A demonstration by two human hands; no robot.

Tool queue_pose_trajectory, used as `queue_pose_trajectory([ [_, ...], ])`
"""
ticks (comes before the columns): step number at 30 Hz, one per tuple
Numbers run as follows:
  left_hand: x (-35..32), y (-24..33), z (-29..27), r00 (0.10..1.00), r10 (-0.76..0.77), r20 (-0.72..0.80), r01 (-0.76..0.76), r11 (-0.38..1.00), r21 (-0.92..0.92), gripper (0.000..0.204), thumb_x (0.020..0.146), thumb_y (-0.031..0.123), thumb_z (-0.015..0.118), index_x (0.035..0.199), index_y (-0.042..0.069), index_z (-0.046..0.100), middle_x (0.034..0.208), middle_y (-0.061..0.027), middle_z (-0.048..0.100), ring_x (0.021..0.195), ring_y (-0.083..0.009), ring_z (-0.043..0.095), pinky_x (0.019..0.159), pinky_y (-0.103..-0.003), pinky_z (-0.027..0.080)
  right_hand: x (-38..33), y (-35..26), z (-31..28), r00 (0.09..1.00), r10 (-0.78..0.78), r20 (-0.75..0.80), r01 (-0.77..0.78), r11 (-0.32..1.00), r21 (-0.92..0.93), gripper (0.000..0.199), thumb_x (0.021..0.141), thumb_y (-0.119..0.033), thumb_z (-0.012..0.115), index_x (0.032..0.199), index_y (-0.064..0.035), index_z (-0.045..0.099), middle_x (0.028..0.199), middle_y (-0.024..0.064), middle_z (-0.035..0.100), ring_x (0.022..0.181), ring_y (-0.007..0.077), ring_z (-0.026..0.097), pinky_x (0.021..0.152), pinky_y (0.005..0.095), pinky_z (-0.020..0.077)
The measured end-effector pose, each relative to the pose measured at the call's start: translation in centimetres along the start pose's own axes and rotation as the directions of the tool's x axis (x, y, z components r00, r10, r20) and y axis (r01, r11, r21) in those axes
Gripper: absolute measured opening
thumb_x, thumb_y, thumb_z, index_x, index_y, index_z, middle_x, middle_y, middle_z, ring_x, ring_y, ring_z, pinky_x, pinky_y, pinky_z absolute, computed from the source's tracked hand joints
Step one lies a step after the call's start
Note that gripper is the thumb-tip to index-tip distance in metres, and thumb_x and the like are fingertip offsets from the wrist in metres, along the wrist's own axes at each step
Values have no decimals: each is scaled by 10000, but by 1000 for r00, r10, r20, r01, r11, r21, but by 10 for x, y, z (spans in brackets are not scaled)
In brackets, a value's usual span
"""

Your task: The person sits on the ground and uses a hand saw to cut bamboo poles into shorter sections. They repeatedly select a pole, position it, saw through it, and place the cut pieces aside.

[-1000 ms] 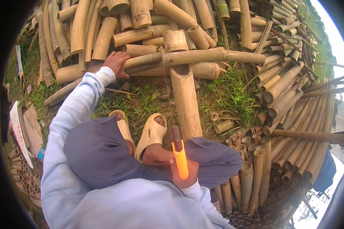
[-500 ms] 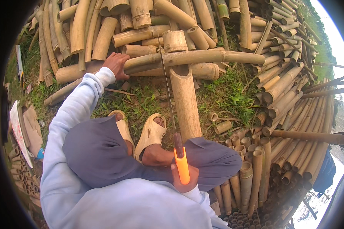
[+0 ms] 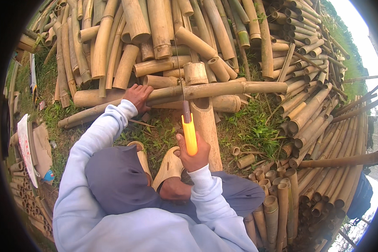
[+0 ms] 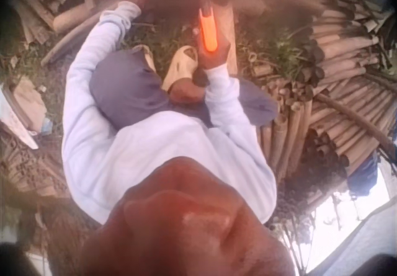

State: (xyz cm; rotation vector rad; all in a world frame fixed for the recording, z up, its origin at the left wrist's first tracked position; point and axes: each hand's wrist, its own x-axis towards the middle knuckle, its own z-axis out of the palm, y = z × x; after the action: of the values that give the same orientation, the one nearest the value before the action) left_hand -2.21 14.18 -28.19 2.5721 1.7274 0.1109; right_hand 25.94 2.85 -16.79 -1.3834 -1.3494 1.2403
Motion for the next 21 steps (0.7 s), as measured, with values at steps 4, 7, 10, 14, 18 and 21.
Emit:
queue_pose_trajectory([
  [4,3,-7,2,1000,-8,-15,8,1000,-18,676,591,331,922,1102,107,541,1031,-88,675,1017,-277,655,920,-391,460,-11,9,-7,999,34,11,-34,999,13,185,978,-124,732,990,31,630,731,-2,588,642,61,573,551,253,536],
  [7,-3,-4,0,999,-32,1,32,999,-12,684,601,330,917,1127,108,540,1078,-96,682,1049,-279,652,945,-385,454,-90,19,-37,1000,-3,-28,-2,986,-169,113,942,-67,727,969,29,673,673,35,598,613,94,545,560,301,461],
  [10,-10,-6,5,999,-42,-11,41,999,-27,700,598,320,919,1146,104,540,1098,-107,692,1044,-287,654,956,-388,450,-163,-7,-71,997,-12,79,40,935,-354,423,904,-3,687,1319,61,636,1106,223,738,1006,253,754,868,334,562],
  [14,1,1,-3,997,-40,69,43,998,-44,689,652,348,912,1172,102,532,1156,-115,696,1075,-299,664,974,-407,453,-120,12,-59,1000,-25,-10,21,969,-245,279,948,-48,691,1195,82,684,934,112,743,806,133,681,764,270,534],
  [18,2,1,-1,999,-32,5,32,998,-58,699,604,312,909,1159,101,540,1097,-121,703,1044,-297,661,964,-395,442,3,27,-17,999,-53,1,52,986,-156,141,958,-95,713,896,17,653,724,113,654,617,154,624,581,325,483],
  [21,-8,4,1,996,-47,79,52,997,-60,691,617,313,906,1171,103,550,1128,-127,703,1060,-292,662,977,-396,442,-32,27,-14,1000,4,8,-3,992,-130,115,961,-91,707,970,23,688,750,122,671,646,167,652,598,320,497],
])
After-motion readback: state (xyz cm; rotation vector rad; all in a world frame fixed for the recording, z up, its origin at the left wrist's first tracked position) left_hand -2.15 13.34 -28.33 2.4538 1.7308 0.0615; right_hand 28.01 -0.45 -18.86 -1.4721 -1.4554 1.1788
